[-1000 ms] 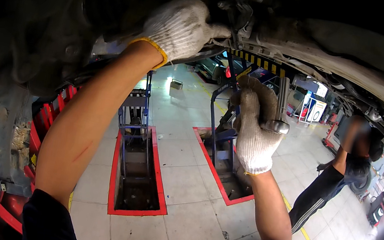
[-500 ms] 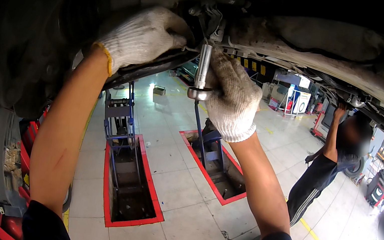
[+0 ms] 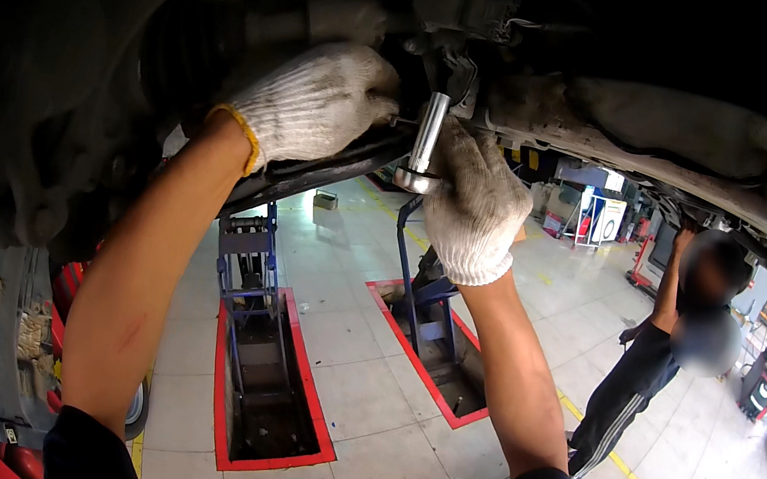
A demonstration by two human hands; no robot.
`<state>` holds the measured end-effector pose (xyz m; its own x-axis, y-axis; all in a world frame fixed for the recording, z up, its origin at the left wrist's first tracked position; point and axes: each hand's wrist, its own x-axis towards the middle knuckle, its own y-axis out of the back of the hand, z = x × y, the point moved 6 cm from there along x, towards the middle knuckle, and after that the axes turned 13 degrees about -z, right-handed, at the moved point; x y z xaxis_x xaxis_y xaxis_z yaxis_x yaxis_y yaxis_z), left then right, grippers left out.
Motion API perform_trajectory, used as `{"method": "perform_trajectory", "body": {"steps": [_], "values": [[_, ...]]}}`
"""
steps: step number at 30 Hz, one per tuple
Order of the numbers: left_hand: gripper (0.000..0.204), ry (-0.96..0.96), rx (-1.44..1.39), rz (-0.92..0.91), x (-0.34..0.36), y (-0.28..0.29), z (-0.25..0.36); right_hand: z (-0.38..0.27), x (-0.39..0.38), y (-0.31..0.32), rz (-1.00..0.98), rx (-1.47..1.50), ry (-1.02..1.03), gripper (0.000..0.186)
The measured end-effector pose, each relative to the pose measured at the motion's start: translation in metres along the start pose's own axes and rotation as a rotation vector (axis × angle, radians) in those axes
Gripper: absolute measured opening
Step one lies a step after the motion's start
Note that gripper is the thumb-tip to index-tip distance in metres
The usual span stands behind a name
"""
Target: The person works under a lifted car in a garage, using a wrench and socket to tighten bolts on the undercarriage. The person selects tools from a toolbox and repeatedly reaches up to adjust fasteners on the vehicle's underside.
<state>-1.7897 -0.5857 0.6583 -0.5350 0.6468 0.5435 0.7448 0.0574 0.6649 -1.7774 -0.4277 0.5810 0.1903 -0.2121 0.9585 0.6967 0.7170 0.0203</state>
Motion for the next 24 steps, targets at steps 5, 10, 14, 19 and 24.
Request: {"method": "perform_trajectory", "body": {"steps": [5, 10, 14, 19, 24], "values": [[0.017, 0.241, 0.140, -0.098, 0.009, -0.001, 0.013, 0.007, -0.005, -0.004, -0.036, 0.017, -0.043, 0.067], [0.029, 0.200, -0.403, -0.073, -0.013, 0.017, 0.008, 0.005, -0.008, -0.006, 0.032, 0.005, -0.054, 0.070], [0.023, 0.206, -0.298, -0.101, -0.006, 0.017, 0.008, 0.001, -0.008, 0.001, 0.076, 0.073, 0.001, 0.071], [0.021, 0.081, -0.076, -0.080, -0.003, 0.011, 0.013, -0.003, -0.009, 0.003, 0.080, 0.121, -0.010, 0.072], [0.025, 0.247, -0.155, -0.097, 0.007, 0.011, 0.011, 0.004, -0.013, 0.005, 0.036, 0.122, -0.035, 0.075]]}}
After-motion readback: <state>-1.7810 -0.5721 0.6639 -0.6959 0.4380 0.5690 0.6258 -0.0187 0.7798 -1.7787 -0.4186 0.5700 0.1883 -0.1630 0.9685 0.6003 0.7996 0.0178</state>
